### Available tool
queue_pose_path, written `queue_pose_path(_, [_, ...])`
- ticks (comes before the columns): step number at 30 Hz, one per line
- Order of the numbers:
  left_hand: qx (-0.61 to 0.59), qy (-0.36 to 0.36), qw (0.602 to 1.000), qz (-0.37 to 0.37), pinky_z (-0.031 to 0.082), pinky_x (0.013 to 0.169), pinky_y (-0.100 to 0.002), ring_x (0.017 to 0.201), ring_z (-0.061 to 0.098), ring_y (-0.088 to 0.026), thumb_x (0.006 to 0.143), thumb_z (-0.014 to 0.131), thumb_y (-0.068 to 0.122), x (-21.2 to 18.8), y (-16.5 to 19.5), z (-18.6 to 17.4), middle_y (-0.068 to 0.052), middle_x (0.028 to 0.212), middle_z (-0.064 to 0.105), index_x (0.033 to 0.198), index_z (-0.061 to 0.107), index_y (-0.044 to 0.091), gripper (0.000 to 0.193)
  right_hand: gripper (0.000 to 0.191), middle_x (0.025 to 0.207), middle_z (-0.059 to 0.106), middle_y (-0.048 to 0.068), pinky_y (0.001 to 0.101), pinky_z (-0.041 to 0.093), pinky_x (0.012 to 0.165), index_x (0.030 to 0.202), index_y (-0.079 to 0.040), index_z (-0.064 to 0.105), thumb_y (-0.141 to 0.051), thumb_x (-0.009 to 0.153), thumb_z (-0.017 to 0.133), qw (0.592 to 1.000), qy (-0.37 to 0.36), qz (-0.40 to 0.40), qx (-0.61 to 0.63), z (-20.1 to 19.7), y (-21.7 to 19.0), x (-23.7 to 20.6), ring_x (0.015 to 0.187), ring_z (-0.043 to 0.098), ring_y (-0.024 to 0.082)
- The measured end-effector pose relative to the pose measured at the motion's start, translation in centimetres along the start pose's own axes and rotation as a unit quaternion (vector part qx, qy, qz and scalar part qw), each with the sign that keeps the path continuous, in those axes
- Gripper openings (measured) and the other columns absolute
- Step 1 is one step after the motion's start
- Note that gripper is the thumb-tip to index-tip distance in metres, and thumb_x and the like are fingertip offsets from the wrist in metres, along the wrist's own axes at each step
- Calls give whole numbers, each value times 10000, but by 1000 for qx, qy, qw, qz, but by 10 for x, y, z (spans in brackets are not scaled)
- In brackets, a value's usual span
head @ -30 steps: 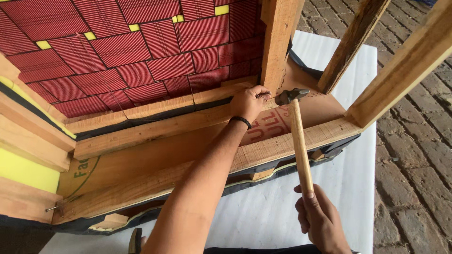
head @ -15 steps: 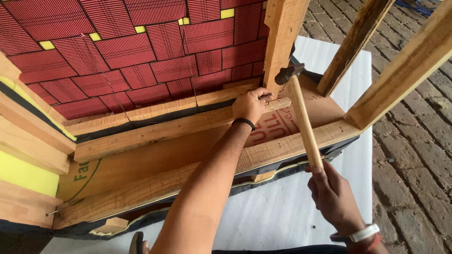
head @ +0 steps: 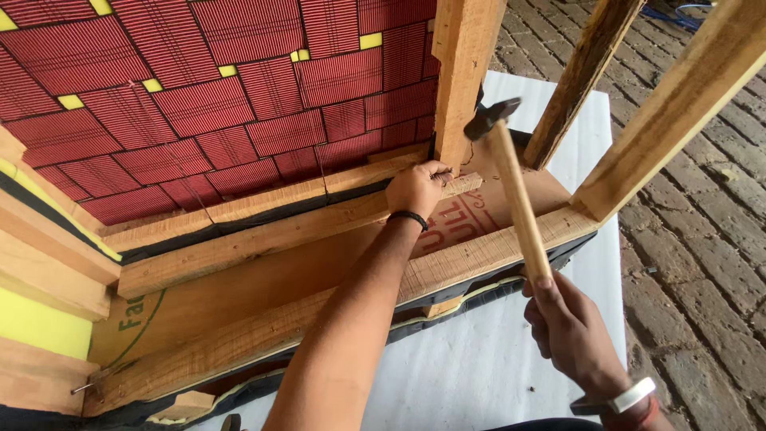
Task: The person hammers nails into the wooden frame of an overturned sofa. They hold each nail with one hand and strike it with a hammer in the other, working along the frame's edge.
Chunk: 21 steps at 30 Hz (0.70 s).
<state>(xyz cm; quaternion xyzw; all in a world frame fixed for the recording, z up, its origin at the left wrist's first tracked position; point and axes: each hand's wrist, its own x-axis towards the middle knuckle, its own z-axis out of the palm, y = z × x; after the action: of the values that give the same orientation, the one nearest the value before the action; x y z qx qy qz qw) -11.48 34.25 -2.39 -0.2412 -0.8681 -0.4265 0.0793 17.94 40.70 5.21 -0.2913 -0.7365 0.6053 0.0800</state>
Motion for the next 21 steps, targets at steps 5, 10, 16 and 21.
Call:
queue_pose_path(5, [13,28,999,39,560,684,-374,790,737,-223,853,745,449,-1,-1,-1,1,889,779,970,798,276,216,509,608,389,26,322,295,359,1001,-26,539,-517,1070,426,989,-33,125,-73,-1,-6,4,432,318,139])
queue_pose_path(10, [-4,-16,1000,0,569,713,-383,818,744,-225,863,739,453,1,-4,2,-7,898,784,976,805,283,215,457,604,425,-16,267,311,354,1005,-69,590,-495,1020,428,1000,10,-15,11,-5,0,10,433,346,87])
queue_pose_path(16, [62,-44,994,83,559,708,-401,822,725,-245,859,767,400,3,0,-19,-46,918,780,1031,805,224,249,535,627,424,25,329,285,369,1014,-26,576,-538,1054,429,989,-13,138,-44,-6,-7,6,430,325,145])
queue_pose_path(21, [-2,-119,993,-27,550,547,-303,582,672,-88,914,731,296,-28,-20,-97,1,840,790,1096,782,178,223,500,660,502,14,265,346,372,1031,-30,589,-505,1016,431,981,-2,-148,124,-30,-8,-33,453,422,86])
